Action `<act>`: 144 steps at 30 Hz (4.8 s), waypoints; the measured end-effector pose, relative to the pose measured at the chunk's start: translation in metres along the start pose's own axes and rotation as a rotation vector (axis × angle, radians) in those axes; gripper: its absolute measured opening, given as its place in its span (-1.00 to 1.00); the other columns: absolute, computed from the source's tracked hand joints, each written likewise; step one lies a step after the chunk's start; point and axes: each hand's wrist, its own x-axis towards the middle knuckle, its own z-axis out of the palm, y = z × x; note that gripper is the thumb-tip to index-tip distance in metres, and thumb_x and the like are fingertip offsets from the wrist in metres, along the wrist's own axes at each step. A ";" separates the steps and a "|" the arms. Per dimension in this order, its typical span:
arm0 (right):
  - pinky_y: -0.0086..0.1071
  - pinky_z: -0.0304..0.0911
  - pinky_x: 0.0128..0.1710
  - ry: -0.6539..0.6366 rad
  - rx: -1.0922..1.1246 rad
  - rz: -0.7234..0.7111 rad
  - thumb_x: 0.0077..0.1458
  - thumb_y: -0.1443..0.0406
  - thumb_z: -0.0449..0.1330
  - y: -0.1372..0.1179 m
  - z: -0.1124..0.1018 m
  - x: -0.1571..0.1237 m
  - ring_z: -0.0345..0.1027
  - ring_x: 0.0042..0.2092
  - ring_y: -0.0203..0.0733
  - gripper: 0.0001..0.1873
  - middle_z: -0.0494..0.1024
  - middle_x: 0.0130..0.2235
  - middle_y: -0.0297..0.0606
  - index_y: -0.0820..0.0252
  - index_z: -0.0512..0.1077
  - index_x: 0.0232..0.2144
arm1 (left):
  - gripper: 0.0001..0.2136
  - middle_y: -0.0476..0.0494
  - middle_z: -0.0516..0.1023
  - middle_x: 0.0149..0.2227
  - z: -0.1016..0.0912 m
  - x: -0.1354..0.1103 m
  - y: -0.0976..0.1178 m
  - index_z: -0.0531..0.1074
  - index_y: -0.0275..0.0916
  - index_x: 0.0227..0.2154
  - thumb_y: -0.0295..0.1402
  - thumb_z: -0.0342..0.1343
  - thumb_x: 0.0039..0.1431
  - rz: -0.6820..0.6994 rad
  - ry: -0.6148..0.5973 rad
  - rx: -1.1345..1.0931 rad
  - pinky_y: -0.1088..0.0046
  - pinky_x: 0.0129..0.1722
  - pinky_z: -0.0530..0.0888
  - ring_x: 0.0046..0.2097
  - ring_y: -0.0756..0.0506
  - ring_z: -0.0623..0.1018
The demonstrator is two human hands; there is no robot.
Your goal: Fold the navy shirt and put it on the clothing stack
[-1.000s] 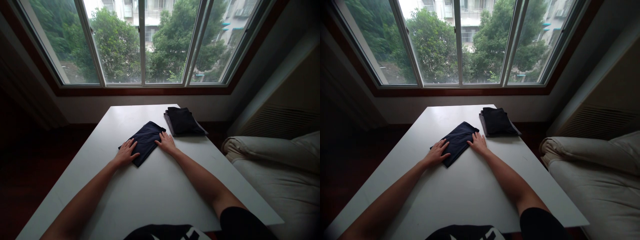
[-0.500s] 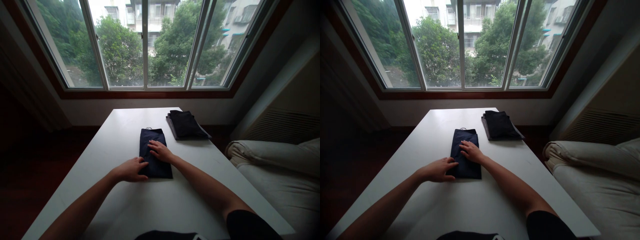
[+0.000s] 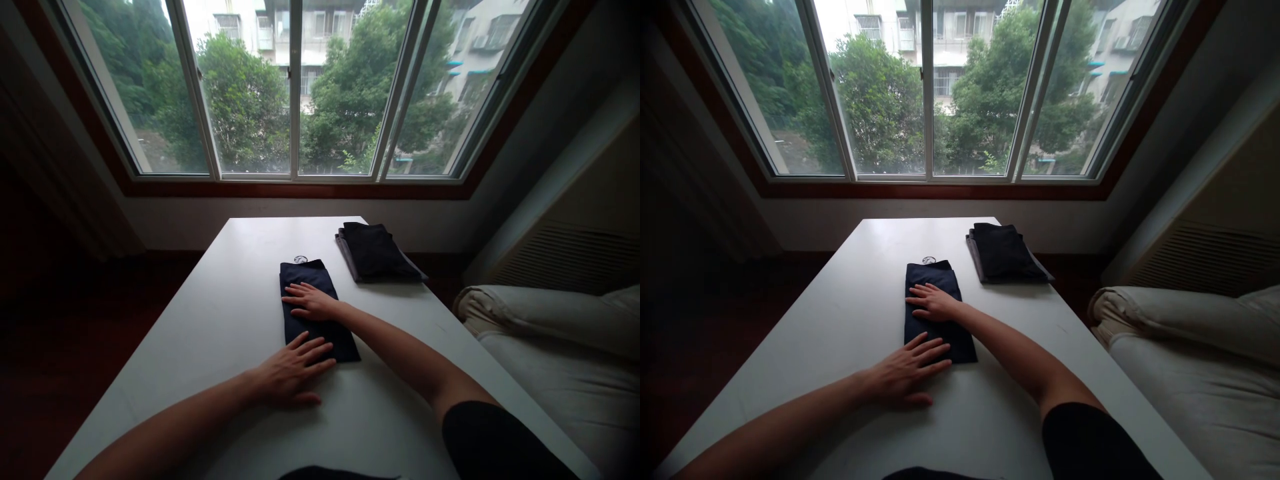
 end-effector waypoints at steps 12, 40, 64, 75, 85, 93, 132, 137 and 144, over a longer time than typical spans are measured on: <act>-0.07 -0.20 0.44 -0.022 -0.078 0.153 0.42 0.02 -0.09 0.070 0.024 0.081 -0.14 0.47 -0.03 -0.34 -0.01 0.46 -0.21 0.08 0.06 0.45 | -0.18 -0.28 -0.13 0.49 -0.003 -0.001 -0.005 -0.18 -0.17 0.49 0.16 -0.08 0.36 0.000 -0.045 -0.066 -0.10 0.43 -0.24 0.48 -0.37 -0.09; 0.07 -0.38 0.44 -0.030 -0.081 0.033 0.25 -0.28 -0.01 -0.029 0.023 0.023 -0.28 0.49 0.15 -0.04 -0.09 0.47 0.01 0.17 0.07 0.44 | -0.25 -0.31 0.03 0.46 -0.012 0.002 0.020 0.06 -0.28 0.43 0.03 0.04 0.33 0.096 -0.075 -0.162 0.00 0.44 -0.15 0.47 -0.36 0.00; -0.10 0.16 0.23 0.116 -0.127 0.599 0.44 -0.02 -0.24 0.080 -0.014 0.106 0.30 0.23 0.06 -0.35 0.48 0.19 0.02 0.21 0.39 0.22 | -0.31 -0.17 0.05 0.47 -0.012 0.003 0.021 0.07 -0.17 0.44 0.03 -0.02 0.37 0.061 -0.091 -0.150 -0.04 0.44 -0.16 0.48 -0.33 -0.06; -0.06 0.00 0.39 0.201 -0.015 0.215 0.41 -0.01 -0.02 0.045 -0.003 -0.038 0.03 0.41 0.03 -0.39 0.23 0.39 -0.13 0.11 0.27 0.35 | -0.31 -0.27 -0.12 0.50 0.007 0.008 0.025 0.12 -0.19 0.42 0.09 -0.03 0.37 -0.002 -0.042 -0.091 -0.01 0.44 -0.07 0.48 -0.34 -0.04; -0.03 -0.21 0.44 0.093 -0.007 0.288 0.40 -0.08 -0.06 0.053 0.013 -0.040 -0.20 0.48 0.00 -0.29 -0.07 0.48 -0.18 0.04 0.04 0.45 | -0.31 -0.23 -0.07 0.49 0.002 0.013 0.028 0.07 -0.15 0.44 0.07 -0.02 0.37 -0.008 -0.067 -0.082 -0.01 0.44 -0.05 0.48 -0.34 -0.02; 0.05 -0.22 0.42 0.071 -0.021 0.520 0.42 -0.06 -0.13 0.099 -0.004 -0.017 -0.17 0.47 0.03 -0.31 0.05 0.45 -0.12 0.09 0.10 0.43 | -0.36 -0.25 -0.07 0.49 0.002 0.009 0.027 0.15 -0.13 0.40 0.04 0.01 0.37 -0.001 -0.009 -0.081 -0.02 0.43 -0.02 0.47 -0.31 0.02; -0.19 0.32 0.20 0.386 0.217 0.176 0.11 0.51 0.17 -0.055 -0.016 -0.166 0.41 0.18 -0.08 -0.42 0.54 0.15 -0.25 0.00 0.48 0.15 | -0.81 -0.12 0.64 -0.13 -0.009 -0.008 -0.022 0.48 -0.14 -0.07 -0.40 -0.04 0.46 -0.205 0.542 0.198 0.25 -0.08 0.50 -0.14 -0.13 0.59; -0.25 0.42 0.00 0.485 0.379 0.244 0.24 0.36 0.20 -0.073 -0.049 -0.166 0.56 -0.05 -0.08 -0.72 0.66 -0.07 -0.24 0.05 0.57 -0.04 | -0.68 -0.23 0.60 -0.11 -0.015 -0.007 -0.004 0.41 -0.19 0.06 -0.17 0.16 0.33 -0.074 0.592 0.227 0.18 -0.11 0.49 -0.17 -0.20 0.57; -0.36 0.39 -0.15 0.465 0.395 0.238 0.25 0.30 0.23 -0.090 -0.099 -0.172 0.58 -0.18 -0.13 -0.81 0.68 -0.19 -0.26 0.09 0.60 -0.11 | -0.93 -0.12 0.60 -0.27 -0.050 -0.001 0.019 0.50 -0.18 -0.17 -0.43 0.15 0.33 -0.176 0.781 0.004 0.39 -0.25 0.49 -0.27 -0.08 0.57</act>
